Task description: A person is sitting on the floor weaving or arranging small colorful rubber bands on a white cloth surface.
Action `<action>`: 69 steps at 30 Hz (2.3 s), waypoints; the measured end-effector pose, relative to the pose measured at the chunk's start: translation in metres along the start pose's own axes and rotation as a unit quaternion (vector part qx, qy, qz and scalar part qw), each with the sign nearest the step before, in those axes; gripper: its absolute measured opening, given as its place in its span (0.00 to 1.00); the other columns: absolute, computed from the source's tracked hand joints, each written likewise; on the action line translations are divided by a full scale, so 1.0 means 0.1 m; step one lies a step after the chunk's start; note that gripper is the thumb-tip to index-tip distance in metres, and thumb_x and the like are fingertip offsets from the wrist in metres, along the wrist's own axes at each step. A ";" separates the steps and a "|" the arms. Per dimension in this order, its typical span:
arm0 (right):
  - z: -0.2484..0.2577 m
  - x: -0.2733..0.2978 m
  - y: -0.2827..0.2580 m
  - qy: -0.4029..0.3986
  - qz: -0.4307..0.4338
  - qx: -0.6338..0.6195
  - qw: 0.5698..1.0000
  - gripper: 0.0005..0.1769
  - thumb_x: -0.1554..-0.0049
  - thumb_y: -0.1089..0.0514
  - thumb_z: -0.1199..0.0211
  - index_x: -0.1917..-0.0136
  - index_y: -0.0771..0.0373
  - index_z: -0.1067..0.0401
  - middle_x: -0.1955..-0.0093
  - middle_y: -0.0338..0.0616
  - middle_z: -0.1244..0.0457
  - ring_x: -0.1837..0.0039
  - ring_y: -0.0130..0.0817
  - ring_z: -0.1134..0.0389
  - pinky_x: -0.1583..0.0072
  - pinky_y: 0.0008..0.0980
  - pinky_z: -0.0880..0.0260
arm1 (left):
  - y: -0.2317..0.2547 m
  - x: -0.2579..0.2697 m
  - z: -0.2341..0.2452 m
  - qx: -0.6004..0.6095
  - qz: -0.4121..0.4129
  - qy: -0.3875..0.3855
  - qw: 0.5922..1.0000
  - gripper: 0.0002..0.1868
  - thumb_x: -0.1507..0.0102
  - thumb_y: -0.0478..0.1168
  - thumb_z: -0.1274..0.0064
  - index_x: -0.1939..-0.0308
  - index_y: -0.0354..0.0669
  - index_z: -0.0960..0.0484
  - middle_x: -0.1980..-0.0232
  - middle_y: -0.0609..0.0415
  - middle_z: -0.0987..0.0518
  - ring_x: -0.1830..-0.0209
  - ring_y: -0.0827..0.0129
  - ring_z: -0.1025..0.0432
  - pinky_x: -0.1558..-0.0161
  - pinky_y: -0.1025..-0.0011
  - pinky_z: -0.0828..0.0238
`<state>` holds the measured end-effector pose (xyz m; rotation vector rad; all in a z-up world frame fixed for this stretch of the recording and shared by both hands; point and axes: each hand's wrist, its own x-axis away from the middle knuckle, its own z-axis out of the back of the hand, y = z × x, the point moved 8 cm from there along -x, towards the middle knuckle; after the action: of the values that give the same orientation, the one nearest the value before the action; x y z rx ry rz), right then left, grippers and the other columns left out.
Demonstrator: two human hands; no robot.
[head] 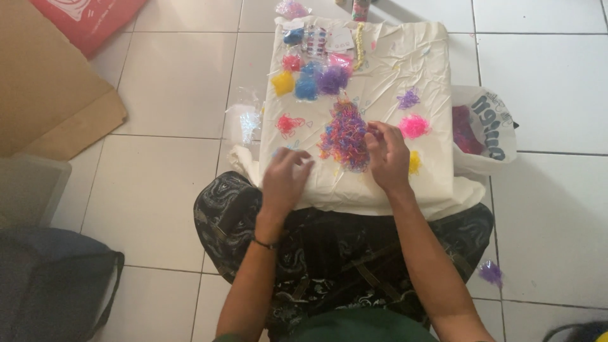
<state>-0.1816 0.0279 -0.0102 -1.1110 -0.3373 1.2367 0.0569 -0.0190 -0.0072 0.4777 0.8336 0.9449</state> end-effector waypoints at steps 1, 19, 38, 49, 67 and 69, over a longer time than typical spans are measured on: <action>0.00 -0.01 0.00 0.000 0.000 0.001 1.000 0.25 0.32 0.40 0.47 0.36 0.61 0.28 0.42 0.54 0.34 0.38 0.51 0.32 0.37 0.50 0.30 | 0.13 0.04 -0.08 0.001 0.000 0.000 1.000 0.06 0.38 0.42 0.39 0.57 0.52 0.15 0.65 0.56 0.23 0.65 0.57 0.22 0.61 0.62 0.23; 0.02 0.01 0.00 0.011 -0.009 -0.026 1.000 0.24 0.32 0.40 0.49 0.36 0.59 0.28 0.41 0.54 0.35 0.37 0.52 0.33 0.36 0.51 0.31 | 0.80 0.09 -0.63 -0.119 -0.120 -0.052 0.984 0.02 0.39 0.40 0.39 0.63 0.51 0.15 0.65 0.56 0.27 0.68 0.62 0.25 0.65 0.67 0.26; 0.03 0.01 -0.02 0.004 -0.006 -0.024 1.000 0.25 0.32 0.39 0.51 0.36 0.59 0.28 0.42 0.52 0.34 0.37 0.50 0.32 0.36 0.49 0.31 | -0.02 -0.07 0.33 -0.111 0.090 0.045 0.989 0.04 0.33 0.38 0.46 0.58 0.44 0.20 0.66 0.54 0.27 0.68 0.61 0.24 0.68 0.66 0.26; 0.02 0.00 -0.02 0.007 -0.004 -0.008 1.000 0.25 0.32 0.39 0.50 0.37 0.59 0.27 0.42 0.52 0.34 0.38 0.50 0.32 0.36 0.50 0.30 | 0.25 0.10 -0.14 -0.044 0.055 -0.020 0.997 0.04 0.37 0.40 0.41 0.59 0.48 0.17 0.64 0.53 0.26 0.63 0.52 0.22 0.64 0.59 0.22; 0.02 -0.01 -0.03 0.004 -0.014 -0.009 1.000 0.26 0.32 0.39 0.51 0.37 0.60 0.28 0.42 0.55 0.34 0.37 0.52 0.32 0.35 0.53 0.31 | 0.18 -0.51 -0.44 -0.088 0.029 0.014 0.996 0.09 0.34 0.37 0.45 0.51 0.49 0.15 0.57 0.45 0.21 0.57 0.53 0.21 0.57 0.62 0.20; 0.02 -0.01 -0.03 0.007 -0.023 -0.014 1.000 0.25 0.32 0.39 0.51 0.37 0.59 0.28 0.42 0.52 0.34 0.37 0.51 0.33 0.35 0.52 0.32 | 0.03 -0.57 -0.58 -0.118 0.045 0.002 0.992 0.07 0.34 0.40 0.44 0.53 0.50 0.14 0.59 0.48 0.20 0.61 0.58 0.20 0.58 0.66 0.20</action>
<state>-0.1817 0.0284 -0.0061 -1.1299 -0.3692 1.1876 -0.0086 -0.0656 -0.0172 0.3098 0.6970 1.1133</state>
